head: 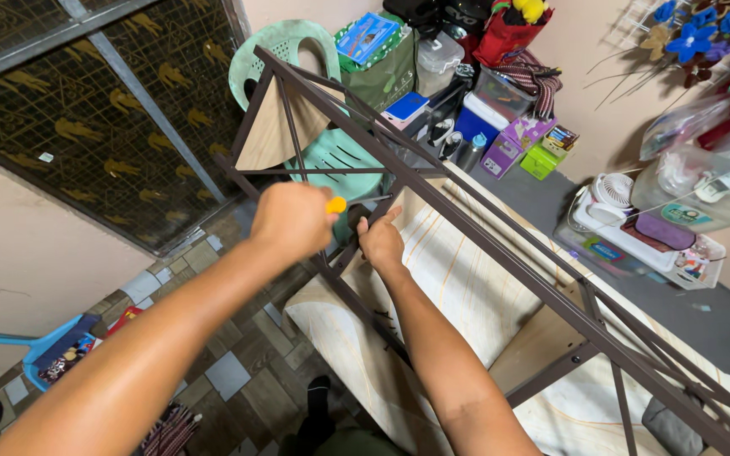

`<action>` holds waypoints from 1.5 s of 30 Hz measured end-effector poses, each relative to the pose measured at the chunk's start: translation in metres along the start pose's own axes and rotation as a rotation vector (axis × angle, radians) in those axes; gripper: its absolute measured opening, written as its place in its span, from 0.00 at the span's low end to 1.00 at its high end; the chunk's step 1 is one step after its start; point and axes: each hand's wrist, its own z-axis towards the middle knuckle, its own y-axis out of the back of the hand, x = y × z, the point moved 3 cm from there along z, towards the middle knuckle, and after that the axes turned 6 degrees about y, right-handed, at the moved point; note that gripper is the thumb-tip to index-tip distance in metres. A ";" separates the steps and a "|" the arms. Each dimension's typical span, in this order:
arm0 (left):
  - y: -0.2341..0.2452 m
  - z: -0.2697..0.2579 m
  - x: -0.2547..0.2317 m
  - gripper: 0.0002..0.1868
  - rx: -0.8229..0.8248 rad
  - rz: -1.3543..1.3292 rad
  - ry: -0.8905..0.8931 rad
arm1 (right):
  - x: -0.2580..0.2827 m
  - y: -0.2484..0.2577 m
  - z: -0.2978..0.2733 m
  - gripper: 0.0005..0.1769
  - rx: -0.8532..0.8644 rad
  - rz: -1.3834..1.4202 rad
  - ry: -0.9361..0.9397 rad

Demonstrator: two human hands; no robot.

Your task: The person uses a yellow-handled screwdriver to tighten screws at multiple joints of a brown metal shelving frame. The person holds the frame steady with one hand while turning the screwdriver with the other, moving along the frame to secure several connection points.

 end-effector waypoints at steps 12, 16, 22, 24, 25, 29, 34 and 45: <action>-0.015 0.009 0.014 0.23 0.483 -0.808 0.688 | -0.001 -0.001 0.003 0.56 0.005 -0.010 0.004; -0.004 0.010 0.005 0.19 0.156 -0.307 0.303 | -0.003 -0.004 0.002 0.55 0.011 -0.012 -0.016; 0.005 -0.017 -0.025 0.13 -0.340 0.325 -0.416 | -0.004 -0.005 0.004 0.56 -0.001 -0.034 0.003; 0.007 -0.009 -0.023 0.09 -0.264 0.258 -0.299 | -0.003 -0.004 0.004 0.56 -0.006 -0.039 0.010; 0.010 -0.003 -0.019 0.11 -0.224 0.113 -0.176 | -0.003 -0.004 0.003 0.56 0.008 -0.021 -0.001; 0.009 0.022 0.001 0.17 0.203 -0.383 0.351 | 0.000 0.000 0.000 0.56 0.034 0.004 -0.023; 0.007 0.020 -0.004 0.18 0.144 -0.189 0.217 | 0.004 0.001 -0.003 0.55 0.039 0.000 -0.017; 0.013 0.003 -0.011 0.14 0.036 0.013 -0.006 | -0.001 -0.003 0.003 0.55 0.012 -0.024 -0.001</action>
